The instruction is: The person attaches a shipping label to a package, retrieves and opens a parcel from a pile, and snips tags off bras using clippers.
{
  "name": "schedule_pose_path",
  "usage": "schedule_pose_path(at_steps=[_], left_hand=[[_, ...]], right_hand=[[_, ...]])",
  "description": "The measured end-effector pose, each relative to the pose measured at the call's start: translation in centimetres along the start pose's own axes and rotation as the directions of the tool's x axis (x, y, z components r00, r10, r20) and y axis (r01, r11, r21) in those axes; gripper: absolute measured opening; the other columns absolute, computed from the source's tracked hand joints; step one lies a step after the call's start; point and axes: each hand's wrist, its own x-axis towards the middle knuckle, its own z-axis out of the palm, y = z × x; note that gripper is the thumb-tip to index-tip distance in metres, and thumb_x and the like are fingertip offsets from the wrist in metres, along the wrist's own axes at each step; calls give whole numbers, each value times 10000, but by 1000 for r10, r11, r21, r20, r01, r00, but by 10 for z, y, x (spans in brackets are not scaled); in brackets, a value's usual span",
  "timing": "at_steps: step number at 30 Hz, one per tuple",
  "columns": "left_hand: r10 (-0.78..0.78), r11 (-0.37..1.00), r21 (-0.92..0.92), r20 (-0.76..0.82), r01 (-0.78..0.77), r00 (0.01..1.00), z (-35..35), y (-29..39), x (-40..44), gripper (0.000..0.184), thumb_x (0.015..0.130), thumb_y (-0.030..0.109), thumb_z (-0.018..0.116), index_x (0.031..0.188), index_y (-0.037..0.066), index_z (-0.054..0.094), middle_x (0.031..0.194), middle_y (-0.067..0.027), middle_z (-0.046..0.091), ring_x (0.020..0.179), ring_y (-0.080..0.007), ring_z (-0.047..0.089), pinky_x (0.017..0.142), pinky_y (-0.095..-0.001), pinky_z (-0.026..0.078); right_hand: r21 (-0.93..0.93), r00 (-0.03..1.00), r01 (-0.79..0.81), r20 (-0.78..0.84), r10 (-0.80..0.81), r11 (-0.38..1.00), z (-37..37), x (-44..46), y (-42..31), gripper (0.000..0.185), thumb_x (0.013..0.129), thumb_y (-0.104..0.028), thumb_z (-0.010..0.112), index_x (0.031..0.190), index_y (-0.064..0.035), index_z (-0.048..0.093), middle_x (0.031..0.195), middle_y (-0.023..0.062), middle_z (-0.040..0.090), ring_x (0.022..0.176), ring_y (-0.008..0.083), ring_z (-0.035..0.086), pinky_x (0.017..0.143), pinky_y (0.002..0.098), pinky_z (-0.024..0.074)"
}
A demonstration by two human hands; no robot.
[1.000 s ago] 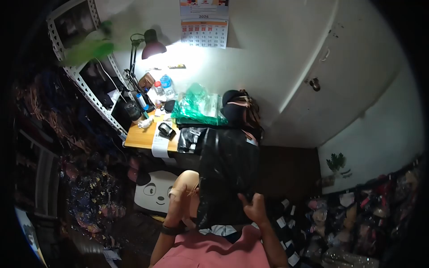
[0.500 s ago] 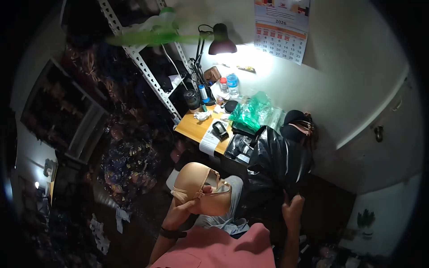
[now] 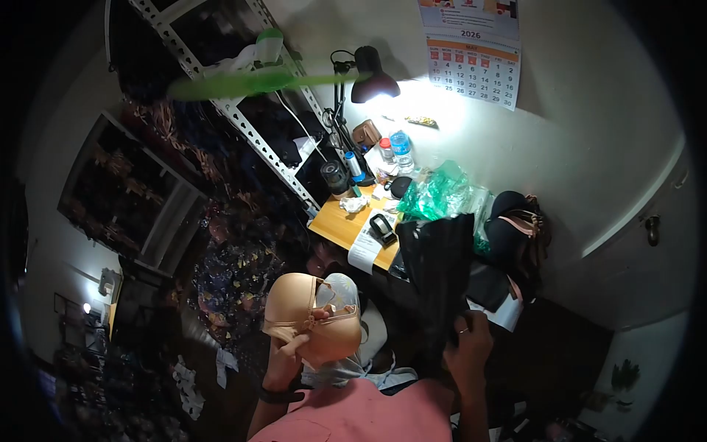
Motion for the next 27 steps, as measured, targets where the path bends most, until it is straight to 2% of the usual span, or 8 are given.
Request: schedule_pose_path(at_steps=[5, 6, 8, 11, 14, 19, 23, 27], left_hand=[[253, 967, -81, 151, -243, 956, -35, -28, 28, 370, 838, 99, 533, 1188, -17, 497, 1142, -148, 566, 1073, -268, 546, 956, -394, 405], [52, 895, -446, 109, 2, 993, -61, -50, 22, 506, 847, 126, 585, 1281, -3, 359, 1077, -124, 586, 1061, -217, 535, 956, -375, 401], [-64, 928, -368, 2, 60, 998, -70, -52, 40, 473, 845, 136, 586, 1250, -12, 392, 1056, -129, 589, 1046, -218, 546, 953, -383, 408], [-121, 939, -342, -199, 46, 972, -86, -75, 77, 349, 856, 142, 537, 1153, -34, 493, 1052, -142, 594, 1012, -239, 570, 942, -407, 425], [-319, 743, -630, -37, 226, 947, -124, -119, 90, 291, 861, 73, 420, 1099, -38, 543, 1099, -148, 593, 1050, -274, 553, 963, -420, 402], [-234, 643, -686, 247, 340, 940, -157, -149, 115, 313, 854, 72, 457, 1144, -25, 526, 1174, -130, 567, 1091, -280, 530, 984, -422, 378], [-415, 767, -485, 123, 419, 902, -132, -109, 116, 312, 830, 142, 510, 1102, -10, 525, 1228, -150, 509, 1201, -304, 434, 1031, -467, 324], [-512, 856, 169, 144, 488, 847, -163, -131, 129, 613, 845, 160, 532, 1362, -13, 250, 1347, -173, 389, 1265, -310, 368, 1075, -463, 262]], right_hand=[[34, 940, 340, -4, -340, 940, 53, 9, -80, 326, 618, -99, 640, 944, -96, 637, 928, 113, 513, 825, 270, 513, 630, 404, 401], [125, 910, 398, 70, -409, 909, 68, 4, -97, 382, 656, -108, 611, 1038, -88, 610, 989, 122, 507, 857, 270, 510, 679, 389, 398], [343, 723, 450, 403, -562, 825, 91, 4, -118, 526, 701, -175, 645, 1198, -79, 499, 1161, 112, 460, 978, 275, 485, 800, 381, 378], [626, 714, 329, 326, -620, 707, 135, 2, -106, 328, 726, -184, 682, 1019, -60, 603, 1159, 102, 530, 991, 284, 498, 857, 407, 382], [651, 952, 124, 135, -275, 749, 151, 17, -87, 285, 646, -73, 753, 909, -64, 642, 1039, 122, 585, 962, 260, 544, 819, 391, 432], [515, 958, -182, 285, 33, 838, 197, 32, -42, 488, 766, -224, 684, 1198, -63, 525, 1230, 171, 475, 1160, 328, 433, 991, 387, 322], [712, 875, -336, 479, -77, 617, 233, 47, -12, 454, 823, -223, 614, 1222, -36, 504, 1228, 134, 494, 1173, 250, 451, 1006, 348, 312], [769, 850, -342, 498, -171, 540, 253, 77, 5, 436, 850, -214, 560, 1232, -14, 494, 1224, 131, 505, 1160, 239, 461, 1000, 331, 313]])
